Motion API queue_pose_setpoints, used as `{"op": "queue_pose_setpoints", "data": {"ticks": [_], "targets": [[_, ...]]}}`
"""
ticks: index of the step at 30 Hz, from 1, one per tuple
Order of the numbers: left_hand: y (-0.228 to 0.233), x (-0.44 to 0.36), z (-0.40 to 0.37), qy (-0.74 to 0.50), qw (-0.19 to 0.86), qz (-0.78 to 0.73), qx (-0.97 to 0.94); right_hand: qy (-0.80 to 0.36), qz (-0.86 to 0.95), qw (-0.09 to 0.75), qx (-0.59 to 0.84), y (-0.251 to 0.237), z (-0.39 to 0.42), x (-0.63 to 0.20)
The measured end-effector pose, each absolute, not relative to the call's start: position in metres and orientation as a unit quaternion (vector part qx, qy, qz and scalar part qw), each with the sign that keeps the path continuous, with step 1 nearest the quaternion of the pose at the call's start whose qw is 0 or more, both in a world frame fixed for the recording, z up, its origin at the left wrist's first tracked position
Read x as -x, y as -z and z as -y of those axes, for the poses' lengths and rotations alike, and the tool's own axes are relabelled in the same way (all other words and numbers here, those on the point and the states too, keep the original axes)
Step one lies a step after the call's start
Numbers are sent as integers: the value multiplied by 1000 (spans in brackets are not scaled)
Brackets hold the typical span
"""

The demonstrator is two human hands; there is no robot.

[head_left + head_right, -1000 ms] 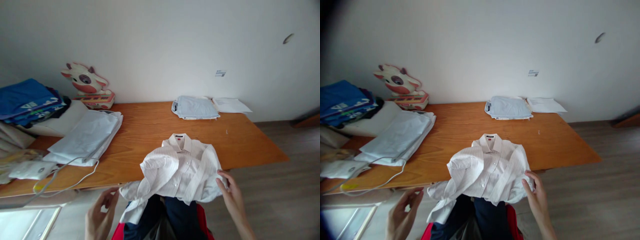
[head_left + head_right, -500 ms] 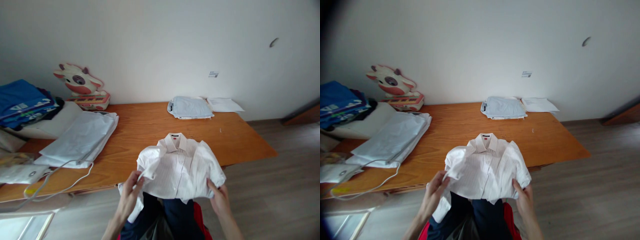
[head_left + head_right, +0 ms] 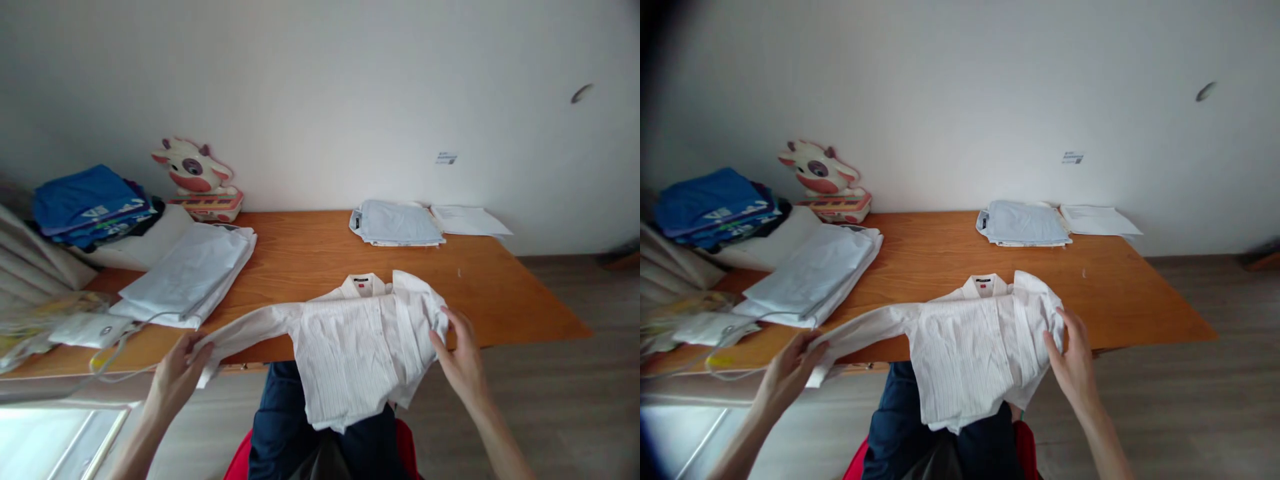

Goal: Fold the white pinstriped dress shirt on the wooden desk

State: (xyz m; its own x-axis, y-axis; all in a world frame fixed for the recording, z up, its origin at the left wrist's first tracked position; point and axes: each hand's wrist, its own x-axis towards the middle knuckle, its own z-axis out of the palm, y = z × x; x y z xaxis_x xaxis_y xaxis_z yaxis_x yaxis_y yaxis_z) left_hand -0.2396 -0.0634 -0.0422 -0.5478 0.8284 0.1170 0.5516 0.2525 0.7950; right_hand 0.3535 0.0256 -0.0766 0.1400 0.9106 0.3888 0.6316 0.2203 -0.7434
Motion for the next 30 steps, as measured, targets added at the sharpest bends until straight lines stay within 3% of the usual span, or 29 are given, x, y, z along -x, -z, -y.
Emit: {"op": "queue_pose_setpoints", "data": {"ticks": [3,7,9,14,17,20,23,27,30], "targets": [[65,210,85,-413,247,-754,-448,-103,651,437,612,91,8,-323],[82,169,94,-360,325,-748,-452,-123,605,428,660,111,15,-318],[82,159,88,-378,328,-740,-450,-199,565,435,672,110,13,-324],[73,180,58,-569,418,-637,-310,-567,422,422,568,85,35,-322],[74,206,49,-517,353,-694,-355,-637,419,344,547,82,61,-325],[76,215,52,-392,236,-746,-484,-567,491,282,598,92,69,-346],[73,195,56,-377,137,-721,-566,-418,561,300,648,94,52,-369],[71,127,50,-369,149,-660,-637,-186,650,382,630,72,9,-361],[83,73,37,-271,156,-635,-707,-122,745,320,573,64,-17,-329]]}}
